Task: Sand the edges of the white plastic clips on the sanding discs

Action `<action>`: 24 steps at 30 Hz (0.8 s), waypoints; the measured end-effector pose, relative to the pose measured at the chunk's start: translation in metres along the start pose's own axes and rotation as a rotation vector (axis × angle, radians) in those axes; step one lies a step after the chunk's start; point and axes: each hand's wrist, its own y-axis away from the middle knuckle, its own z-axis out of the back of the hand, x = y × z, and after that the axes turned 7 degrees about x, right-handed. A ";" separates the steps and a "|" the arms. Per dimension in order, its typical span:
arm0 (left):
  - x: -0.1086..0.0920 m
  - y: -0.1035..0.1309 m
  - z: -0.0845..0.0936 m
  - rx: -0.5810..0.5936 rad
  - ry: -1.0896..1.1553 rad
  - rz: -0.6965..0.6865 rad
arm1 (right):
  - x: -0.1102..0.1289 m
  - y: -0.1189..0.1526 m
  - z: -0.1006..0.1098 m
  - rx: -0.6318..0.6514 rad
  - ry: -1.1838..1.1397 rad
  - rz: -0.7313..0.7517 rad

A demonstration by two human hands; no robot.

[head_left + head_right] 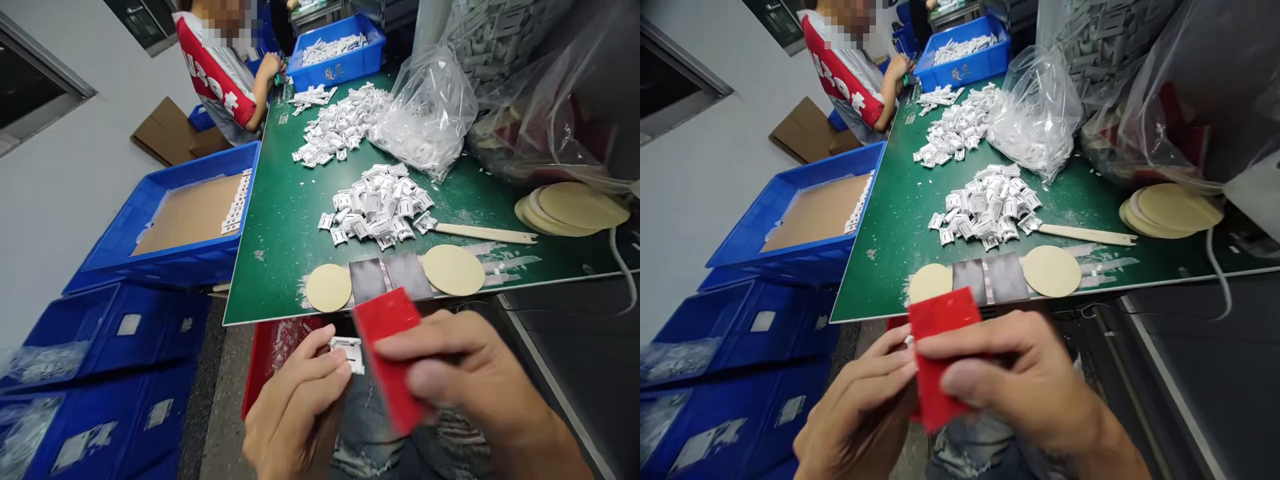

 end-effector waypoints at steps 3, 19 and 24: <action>0.002 0.000 0.003 0.015 -0.006 -0.029 | 0.008 0.005 -0.005 -0.252 0.205 0.059; 0.001 -0.004 -0.007 -0.016 0.941 0.741 | 0.008 0.031 -0.011 -0.265 0.077 0.054; 0.000 -0.002 -0.009 0.000 1.059 0.822 | 0.017 0.033 -0.018 -0.336 -0.052 -0.025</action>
